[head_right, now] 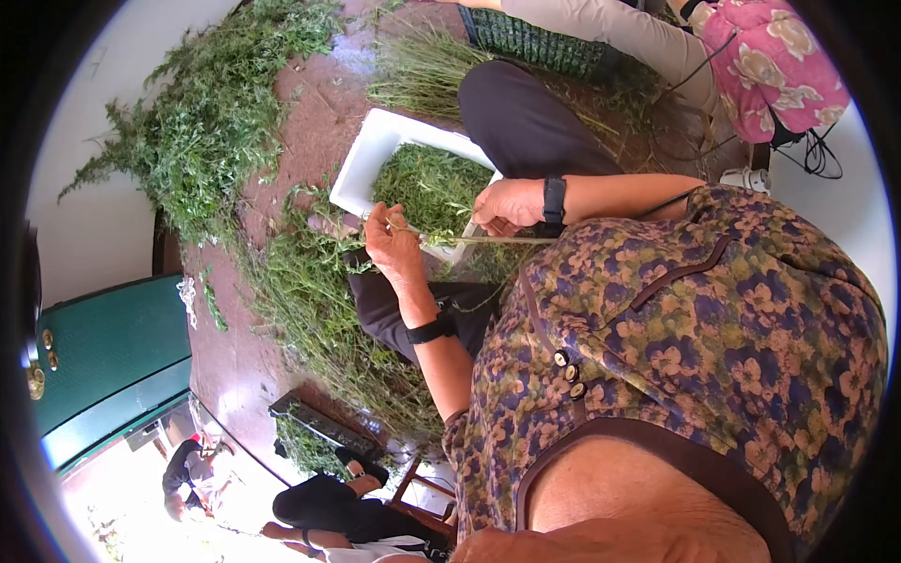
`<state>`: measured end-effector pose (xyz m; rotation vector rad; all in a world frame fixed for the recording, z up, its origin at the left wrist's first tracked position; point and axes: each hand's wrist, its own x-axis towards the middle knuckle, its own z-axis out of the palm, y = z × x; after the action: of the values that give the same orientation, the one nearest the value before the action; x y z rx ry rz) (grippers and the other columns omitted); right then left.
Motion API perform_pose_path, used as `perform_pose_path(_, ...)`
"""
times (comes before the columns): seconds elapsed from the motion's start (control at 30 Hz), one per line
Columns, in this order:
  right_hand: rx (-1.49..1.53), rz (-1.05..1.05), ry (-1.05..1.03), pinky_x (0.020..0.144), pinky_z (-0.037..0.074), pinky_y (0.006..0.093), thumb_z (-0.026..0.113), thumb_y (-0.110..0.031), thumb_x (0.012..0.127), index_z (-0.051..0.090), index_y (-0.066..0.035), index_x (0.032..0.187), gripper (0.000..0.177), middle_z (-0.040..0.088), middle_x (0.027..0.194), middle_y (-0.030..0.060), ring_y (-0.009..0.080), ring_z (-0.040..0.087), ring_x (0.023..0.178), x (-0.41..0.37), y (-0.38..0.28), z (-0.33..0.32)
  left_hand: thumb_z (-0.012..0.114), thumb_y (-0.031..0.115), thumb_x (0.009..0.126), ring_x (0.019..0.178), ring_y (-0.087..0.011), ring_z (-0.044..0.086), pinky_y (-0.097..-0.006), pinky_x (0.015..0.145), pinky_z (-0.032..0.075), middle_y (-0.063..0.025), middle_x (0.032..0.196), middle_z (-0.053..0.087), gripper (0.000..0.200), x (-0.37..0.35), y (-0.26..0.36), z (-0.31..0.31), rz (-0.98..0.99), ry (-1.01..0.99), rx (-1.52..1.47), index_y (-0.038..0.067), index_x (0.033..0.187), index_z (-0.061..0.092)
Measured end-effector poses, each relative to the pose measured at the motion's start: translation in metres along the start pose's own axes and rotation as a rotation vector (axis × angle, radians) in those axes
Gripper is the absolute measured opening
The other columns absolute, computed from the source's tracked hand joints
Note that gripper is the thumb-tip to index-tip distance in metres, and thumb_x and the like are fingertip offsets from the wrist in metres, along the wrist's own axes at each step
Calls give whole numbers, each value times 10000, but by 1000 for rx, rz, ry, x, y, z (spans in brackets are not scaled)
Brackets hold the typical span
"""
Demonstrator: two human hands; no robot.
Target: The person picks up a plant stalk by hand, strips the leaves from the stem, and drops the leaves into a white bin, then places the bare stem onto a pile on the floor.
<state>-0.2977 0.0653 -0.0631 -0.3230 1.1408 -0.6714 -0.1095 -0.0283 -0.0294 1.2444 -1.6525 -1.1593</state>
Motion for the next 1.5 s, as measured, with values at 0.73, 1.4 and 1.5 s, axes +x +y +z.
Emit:
perform_pose_path(0.73,-202,-423,7,555,461,231,659,-89,797,633,21,781,114,617,662,50,107,585,587,-30,-17,14,657,97,843,529,-49,440,-190,473,351,-11,704,587,182,-32,1,25,-284,-489,-505,-18,982,635)
perform_pose_path(1.4,-173,-291,-32,533,496,253,652,-155,828,635,-19,805,140,603,651,41,117,581,563,-27,-22,2,566,33,762,474,-225,485,-350,470,400,-112,554,519,122,-23,-8,38,462,22,309,-14,651,551)
perform_pose_path(1.5,-148,-272,-53,539,504,258,654,-155,835,630,-19,823,139,604,657,42,116,586,565,-36,-23,1,567,51,785,551,-197,588,-316,510,456,-114,630,619,110,-1,-17,-10,340,134,403,-7,786,660)
